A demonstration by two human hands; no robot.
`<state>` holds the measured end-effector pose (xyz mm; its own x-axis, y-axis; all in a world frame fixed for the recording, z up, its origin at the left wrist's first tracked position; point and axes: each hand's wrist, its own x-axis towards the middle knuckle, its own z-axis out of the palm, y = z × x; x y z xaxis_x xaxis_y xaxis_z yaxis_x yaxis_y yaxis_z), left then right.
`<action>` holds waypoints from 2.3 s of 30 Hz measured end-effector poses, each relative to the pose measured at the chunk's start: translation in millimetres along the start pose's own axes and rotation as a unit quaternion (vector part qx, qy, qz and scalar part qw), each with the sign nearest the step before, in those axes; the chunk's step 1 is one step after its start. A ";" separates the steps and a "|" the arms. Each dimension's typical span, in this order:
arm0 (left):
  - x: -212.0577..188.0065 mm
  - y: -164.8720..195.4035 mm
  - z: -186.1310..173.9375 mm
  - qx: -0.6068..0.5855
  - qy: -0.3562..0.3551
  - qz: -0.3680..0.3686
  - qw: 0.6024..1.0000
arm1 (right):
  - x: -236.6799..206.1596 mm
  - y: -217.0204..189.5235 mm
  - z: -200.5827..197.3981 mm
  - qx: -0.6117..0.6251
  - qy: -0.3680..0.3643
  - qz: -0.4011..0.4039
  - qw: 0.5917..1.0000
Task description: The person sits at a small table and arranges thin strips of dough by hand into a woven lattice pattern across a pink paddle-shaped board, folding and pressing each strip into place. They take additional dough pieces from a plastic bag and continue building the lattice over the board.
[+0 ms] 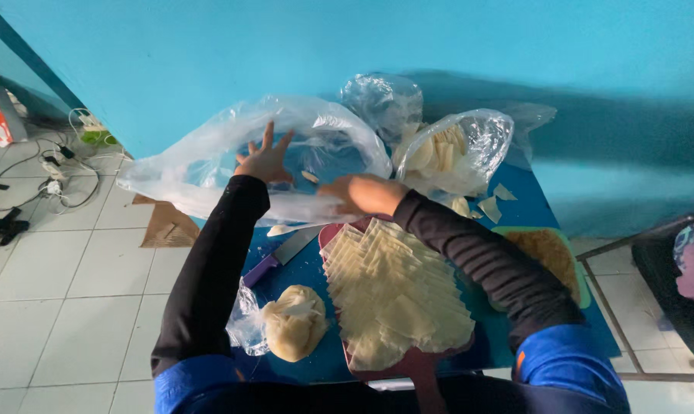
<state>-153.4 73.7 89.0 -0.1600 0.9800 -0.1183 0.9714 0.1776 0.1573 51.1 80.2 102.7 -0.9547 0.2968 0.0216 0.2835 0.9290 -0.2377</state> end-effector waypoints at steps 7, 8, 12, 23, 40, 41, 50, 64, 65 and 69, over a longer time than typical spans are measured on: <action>25.8 8.9 -16.0 0.230 0.349 0.043 0.907 | -6.7 -4.0 0.5 -0.103 -0.073 0.057 0.990; 27.2 8.5 -19.5 0.247 0.385 0.044 0.888 | -5.6 -3.4 -1.4 -0.108 -0.046 0.056 0.992; 19.7 6.7 -23.4 0.079 0.242 0.093 0.962 | -1.0 3.7 -4.7 -0.153 0.026 0.064 0.986; -3.4 5.3 4.3 0.086 0.069 0.050 0.993 | -53.7 -6.6 -31.8 0.036 0.192 -0.036 0.980; -237.4 72.8 -31.7 0.109 0.415 0.201 0.881 | -280.2 -21.0 -21.7 -0.064 0.178 0.213 0.959; -256.5 77.1 -30.3 0.095 0.409 0.191 0.887 | -286.2 -19.1 -13.6 -0.054 0.186 0.202 0.960; -321.4 100.7 58.4 -0.108 0.205 0.176 0.957 | -315.7 -24.1 42.5 -0.079 0.285 0.208 0.932; -242.3 142.6 173.4 -0.114 0.335 0.085 0.932 | -301.4 -29.4 37.5 -0.120 0.320 0.224 0.913; -241.4 142.7 174.0 -0.088 0.327 0.086 0.937 | -297.1 -32.6 39.0 -0.113 0.339 0.189 0.915; -240.0 146.9 169.7 -0.123 0.332 0.056 0.933 | -272.7 -64.6 71.1 -0.010 0.305 0.082 0.949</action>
<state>57.4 -150.6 -25.9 -0.2123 0.8185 0.5338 0.9319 0.0052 0.3627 286.8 -76.4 43.2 -0.6695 0.5049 0.5448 0.4311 0.8614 -0.2685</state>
